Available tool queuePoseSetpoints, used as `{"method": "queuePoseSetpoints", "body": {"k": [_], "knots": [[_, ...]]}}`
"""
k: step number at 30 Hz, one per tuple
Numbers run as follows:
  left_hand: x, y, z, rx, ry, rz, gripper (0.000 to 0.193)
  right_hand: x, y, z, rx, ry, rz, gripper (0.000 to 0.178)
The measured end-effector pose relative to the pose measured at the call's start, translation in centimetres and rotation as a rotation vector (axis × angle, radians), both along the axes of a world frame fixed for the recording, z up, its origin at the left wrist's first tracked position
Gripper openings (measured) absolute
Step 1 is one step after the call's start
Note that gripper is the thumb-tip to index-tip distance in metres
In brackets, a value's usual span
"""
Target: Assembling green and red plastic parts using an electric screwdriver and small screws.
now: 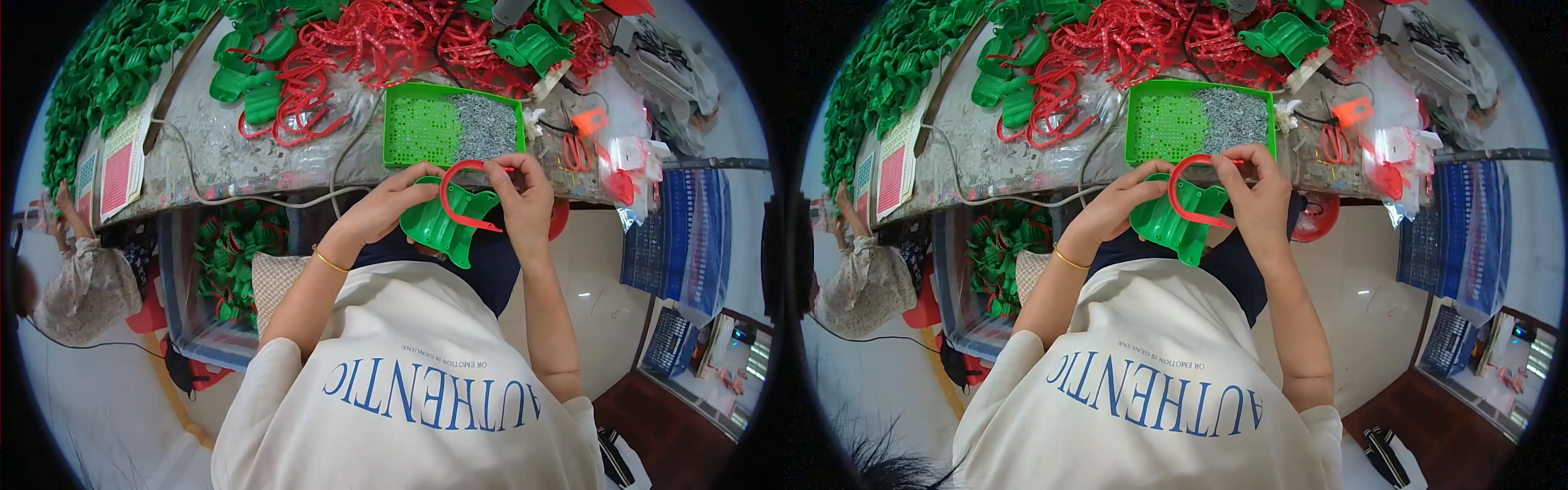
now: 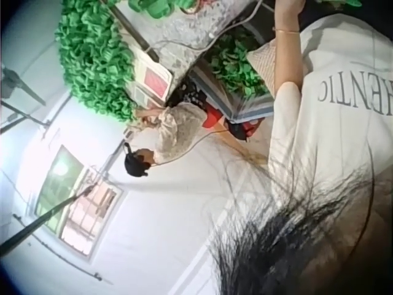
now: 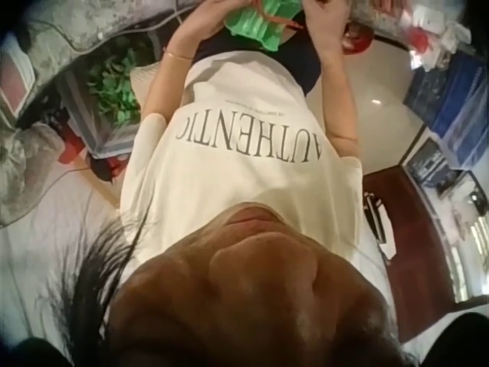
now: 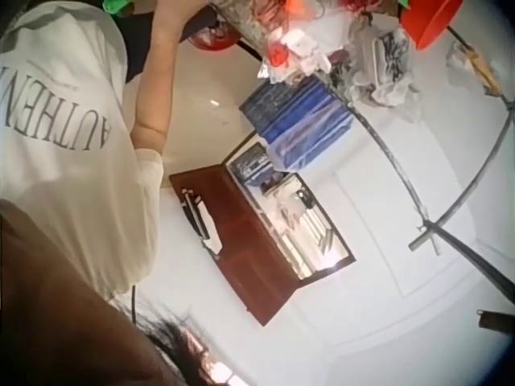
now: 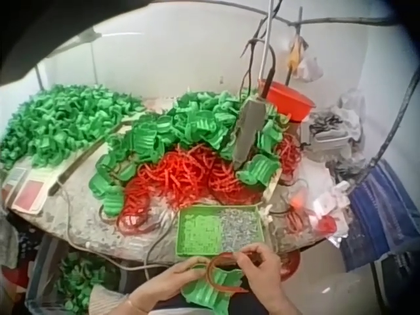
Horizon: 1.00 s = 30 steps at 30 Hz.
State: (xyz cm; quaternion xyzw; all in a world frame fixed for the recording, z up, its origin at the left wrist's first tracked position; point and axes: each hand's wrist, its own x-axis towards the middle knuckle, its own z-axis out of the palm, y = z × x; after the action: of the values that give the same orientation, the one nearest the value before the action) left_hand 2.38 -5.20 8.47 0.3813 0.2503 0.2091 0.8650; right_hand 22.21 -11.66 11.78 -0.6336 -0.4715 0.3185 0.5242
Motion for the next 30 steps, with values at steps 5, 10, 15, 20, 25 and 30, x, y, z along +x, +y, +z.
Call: {"method": "queuePoseSetpoints", "body": {"k": [5,10,15,20,25,30], "knots": [[1.0,0.9,-1.0,-0.043,0.051,-0.062,0.024,0.1,0.4,0.6,-0.019,-0.033,0.026,0.016],[2.9,0.0,-3.1,-0.112,0.026,0.083,0.035,0.2,-0.6,-2.2,-0.109,-0.320,0.048,0.020],[4.1,-3.1,-2.0,-0.440,-0.343,0.252,0.052,0.0,-0.6,-2.9,-0.113,-0.330,-0.089,0.020],[4.2,-4.6,-3.3,-0.287,-0.409,0.248,0.085,-1.0,0.2,-3.4,-0.055,-0.329,-0.193,0.017],[4.3,-4.8,-2.5,-0.404,-0.517,0.294,0.096,-1.2,1.5,-3.1,-0.003,-0.248,-0.209,0.015],[4.3,-4.5,-2.0,-0.361,-0.500,0.235,0.092,-1.2,2.3,-3.1,-0.038,-0.274,-0.241,0.015]]}}
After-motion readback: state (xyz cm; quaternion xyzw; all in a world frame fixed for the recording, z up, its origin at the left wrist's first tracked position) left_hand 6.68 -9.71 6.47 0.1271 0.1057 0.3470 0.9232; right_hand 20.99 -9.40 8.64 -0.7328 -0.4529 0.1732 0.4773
